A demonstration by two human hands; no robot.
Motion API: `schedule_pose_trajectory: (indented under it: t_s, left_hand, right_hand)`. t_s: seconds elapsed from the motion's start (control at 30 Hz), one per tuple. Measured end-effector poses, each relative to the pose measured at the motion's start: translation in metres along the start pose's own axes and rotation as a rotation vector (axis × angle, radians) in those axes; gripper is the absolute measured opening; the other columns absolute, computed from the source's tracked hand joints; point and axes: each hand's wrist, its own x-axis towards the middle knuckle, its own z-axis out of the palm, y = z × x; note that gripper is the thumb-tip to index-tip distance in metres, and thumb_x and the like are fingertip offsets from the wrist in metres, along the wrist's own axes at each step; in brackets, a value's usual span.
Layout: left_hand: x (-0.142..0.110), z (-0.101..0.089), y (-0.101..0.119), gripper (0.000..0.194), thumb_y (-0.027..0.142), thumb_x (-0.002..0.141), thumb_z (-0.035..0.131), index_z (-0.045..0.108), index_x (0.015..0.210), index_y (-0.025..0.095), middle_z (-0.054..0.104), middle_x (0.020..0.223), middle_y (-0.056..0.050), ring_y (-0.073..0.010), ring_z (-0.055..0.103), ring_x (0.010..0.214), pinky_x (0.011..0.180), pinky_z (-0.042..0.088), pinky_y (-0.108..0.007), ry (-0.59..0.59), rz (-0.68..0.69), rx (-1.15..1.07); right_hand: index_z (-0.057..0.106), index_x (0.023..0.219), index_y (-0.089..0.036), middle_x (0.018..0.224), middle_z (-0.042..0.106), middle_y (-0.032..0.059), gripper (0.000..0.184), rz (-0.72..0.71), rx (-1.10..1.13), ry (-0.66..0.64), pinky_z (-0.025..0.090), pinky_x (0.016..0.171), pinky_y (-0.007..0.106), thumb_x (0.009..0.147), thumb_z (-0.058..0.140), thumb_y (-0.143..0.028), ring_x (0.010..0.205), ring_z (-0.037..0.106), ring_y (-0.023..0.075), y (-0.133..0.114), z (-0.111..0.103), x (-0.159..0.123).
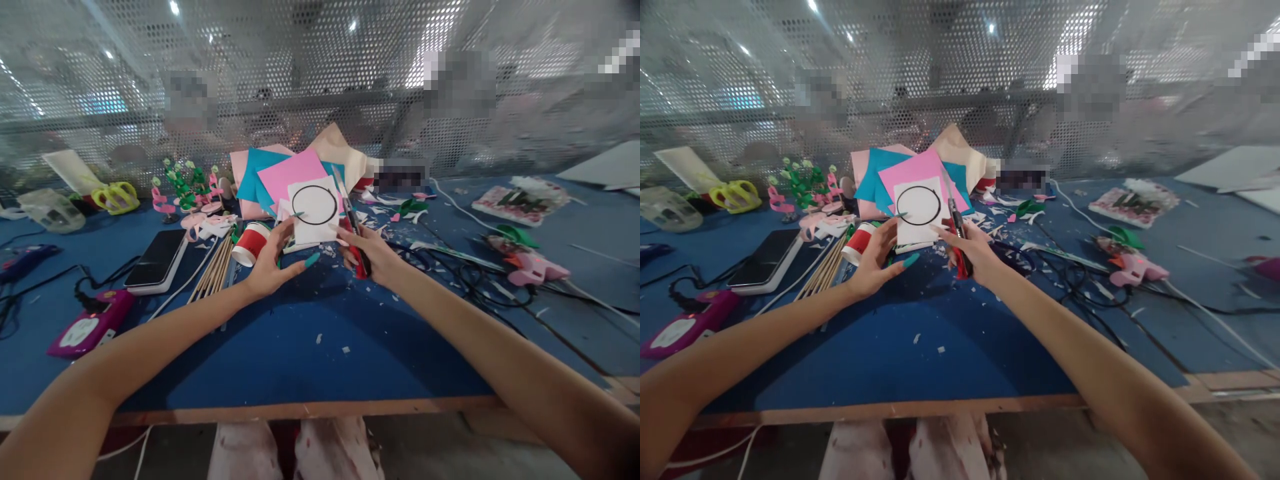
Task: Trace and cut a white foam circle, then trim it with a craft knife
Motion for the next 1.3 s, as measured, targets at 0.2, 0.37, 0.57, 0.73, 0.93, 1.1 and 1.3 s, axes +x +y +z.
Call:
schedule_pose_trajectory:
  t_s: [0.2, 0.37, 0.57, 0.73, 0.93, 1.1, 1.3]
  left_hand:
    - [0.0, -0.004, 0.0, 0.065, 0.042, 0.081, 0.059, 0.033, 0.138, 0.027, 0.025, 0.153, -0.005, -0.0263, 0.02, 0.142, 0.119, 0.014, -0.045, -0.172, -0.051, -0.01]
    - [0.003, -0.001, -0.004, 0.069, 0.046, 0.08, 0.06, 0.028, 0.138, 0.028, 0.046, 0.137, -0.01, -0.0246, 0.045, 0.128, 0.112, 0.031, -0.045, 0.027, -0.088, -0.13]
    - [0.009, -0.001, -0.001, 0.078, 0.073, 0.072, 0.048, 0.031, 0.134, 0.03, 0.052, 0.131, -0.011, -0.0279, 0.063, 0.104, 0.091, 0.05, -0.048, -0.025, -0.395, -0.486]
    - [0.015, -0.01, 0.005, 0.083, 0.084, 0.069, 0.03, 0.041, 0.13, 0.028, 0.057, 0.127, -0.01, -0.033, 0.063, 0.103, 0.074, 0.057, -0.046, -0.076, -0.634, -0.623]
    - [0.012, -0.007, -0.002, 0.068, 0.067, 0.07, 0.058, 0.039, 0.128, 0.037, 0.056, 0.127, -0.006, -0.0304, 0.064, 0.098, 0.068, 0.059, -0.046, -0.069, -0.615, -0.549]
    - [0.008, 0.001, -0.002, 0.083, 0.047, 0.062, 0.076, 0.028, 0.128, 0.036, 0.054, 0.121, -0.007, -0.0284, 0.062, 0.101, 0.071, 0.06, -0.048, -0.026, -0.463, -0.417]
    - [0.005, 0.004, -0.005, 0.116, 0.038, 0.044, 0.087, 0.015, 0.135, 0.028, 0.023, 0.143, -0.016, -0.0349, 0.043, 0.125, 0.097, 0.046, -0.054, 0.057, -0.286, -0.181]
  right_hand:
    - [0.046, 0.072, -0.021, 0.036, 0.031, -0.0154, 0.041, -0.015, -0.012, -0.023, 0.042, 0.036, 0.018, 0.056, 0.081, -0.036, 0.028, 0.024, 0.0014, -0.004, 0.0, -0.001]
    - [0.046, 0.074, -0.02, 0.038, 0.038, -0.0153, 0.045, 0.007, -0.044, -0.082, 0.043, 0.035, 0.018, 0.052, 0.083, -0.035, 0.026, 0.025, 0.0005, -0.009, -0.008, 0.002]
    - [0.056, 0.088, -0.017, 0.033, 0.035, -0.0144, 0.032, 0.097, -0.097, -0.326, 0.031, 0.028, 0.016, 0.068, 0.074, -0.034, 0.024, 0.024, 0.0016, -0.012, -0.016, 0.0]
    - [0.056, 0.099, -0.017, 0.032, 0.042, -0.0113, 0.041, 0.135, -0.24, -0.344, 0.027, 0.025, 0.016, 0.067, 0.075, -0.033, 0.023, 0.032, 0.005, -0.014, -0.024, 0.001]
    - [0.055, 0.098, -0.016, 0.041, 0.049, -0.0094, 0.051, 0.095, -0.341, -0.234, 0.03, 0.023, 0.02, 0.057, 0.08, -0.034, 0.024, 0.039, 0.0074, -0.015, -0.025, 0.004]
    - [0.055, 0.086, -0.018, 0.046, 0.052, -0.0086, 0.046, 0.021, -0.372, -0.078, 0.037, 0.025, 0.022, 0.052, 0.083, -0.031, 0.028, 0.044, 0.0084, -0.009, -0.024, 0.009]
    - [0.055, 0.079, -0.019, 0.045, 0.05, -0.0092, 0.037, -0.057, -0.364, 0.066, 0.039, 0.028, 0.022, 0.054, 0.082, -0.024, 0.031, 0.045, 0.0083, -0.004, -0.022, 0.011]
